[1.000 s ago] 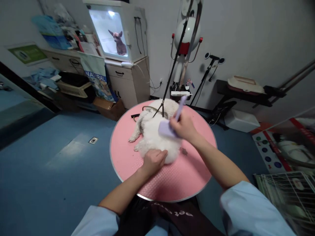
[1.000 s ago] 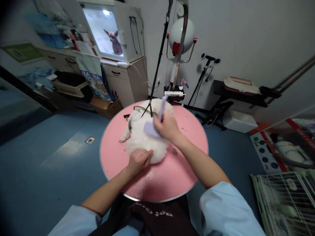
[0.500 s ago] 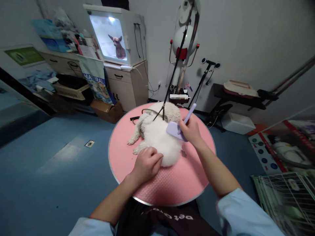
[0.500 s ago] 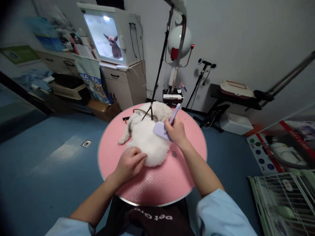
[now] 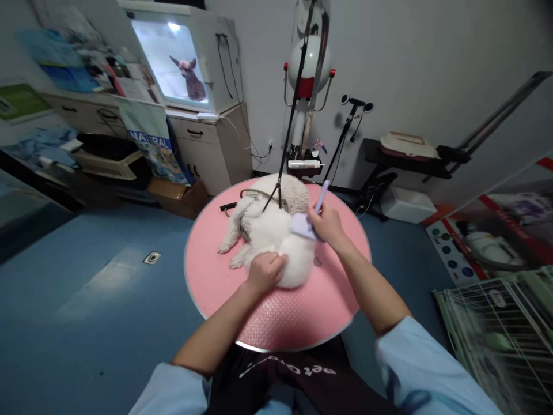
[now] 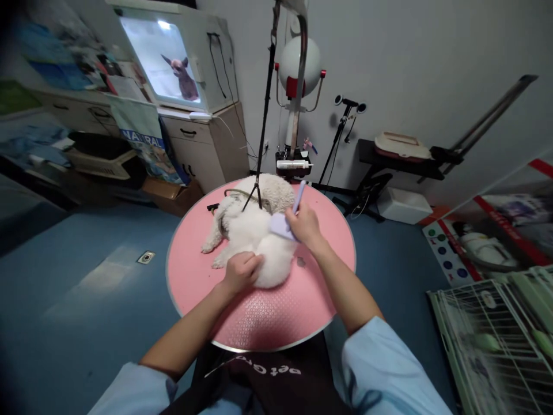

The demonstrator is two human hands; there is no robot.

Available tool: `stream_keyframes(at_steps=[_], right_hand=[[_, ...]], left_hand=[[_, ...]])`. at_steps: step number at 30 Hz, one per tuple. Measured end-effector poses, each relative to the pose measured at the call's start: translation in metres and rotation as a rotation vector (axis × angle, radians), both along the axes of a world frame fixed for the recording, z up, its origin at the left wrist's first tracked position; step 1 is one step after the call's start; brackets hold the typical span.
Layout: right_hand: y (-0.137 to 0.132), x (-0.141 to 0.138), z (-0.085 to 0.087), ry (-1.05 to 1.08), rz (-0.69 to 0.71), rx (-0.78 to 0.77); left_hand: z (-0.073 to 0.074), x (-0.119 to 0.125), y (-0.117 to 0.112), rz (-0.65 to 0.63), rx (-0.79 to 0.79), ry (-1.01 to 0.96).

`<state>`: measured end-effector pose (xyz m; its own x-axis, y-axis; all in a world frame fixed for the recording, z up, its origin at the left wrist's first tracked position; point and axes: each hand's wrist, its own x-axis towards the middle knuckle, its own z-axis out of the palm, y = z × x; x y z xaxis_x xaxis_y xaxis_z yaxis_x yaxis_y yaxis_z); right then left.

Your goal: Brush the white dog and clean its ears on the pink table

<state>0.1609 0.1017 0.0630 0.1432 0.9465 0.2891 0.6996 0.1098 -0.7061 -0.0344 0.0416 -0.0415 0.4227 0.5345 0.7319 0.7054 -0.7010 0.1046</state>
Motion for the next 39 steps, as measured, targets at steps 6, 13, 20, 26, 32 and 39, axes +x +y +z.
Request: stream_keyframes(at_steps=[6,13,20,26,32,39], right_hand=[[0.001,-0.012,0.011,-0.113,0.194,-0.032],[-0.003,-0.021,0.024,-0.257,0.133,0.006],[0.0,-0.035,0.027,-0.271,0.149,0.055],[-0.001,-0.053,0.035,-0.3,0.174,0.082],[0.008,-0.052,0.047,-0.375,0.16,0.076],[0.013,-0.047,0.046,-0.402,0.228,0.066]], left_hand=[[-0.005,-0.002,-0.001,-0.035,0.049,-0.048],[-0.006,0.001,0.0,-0.048,0.054,-0.056],[-0.005,0.0,0.001,-0.034,0.069,-0.06],[0.0,-0.005,0.002,-0.023,0.1,-0.088],[-0.003,-0.007,0.002,-0.011,0.084,-0.098],[0.001,-0.01,0.002,-0.035,0.078,-0.076]])
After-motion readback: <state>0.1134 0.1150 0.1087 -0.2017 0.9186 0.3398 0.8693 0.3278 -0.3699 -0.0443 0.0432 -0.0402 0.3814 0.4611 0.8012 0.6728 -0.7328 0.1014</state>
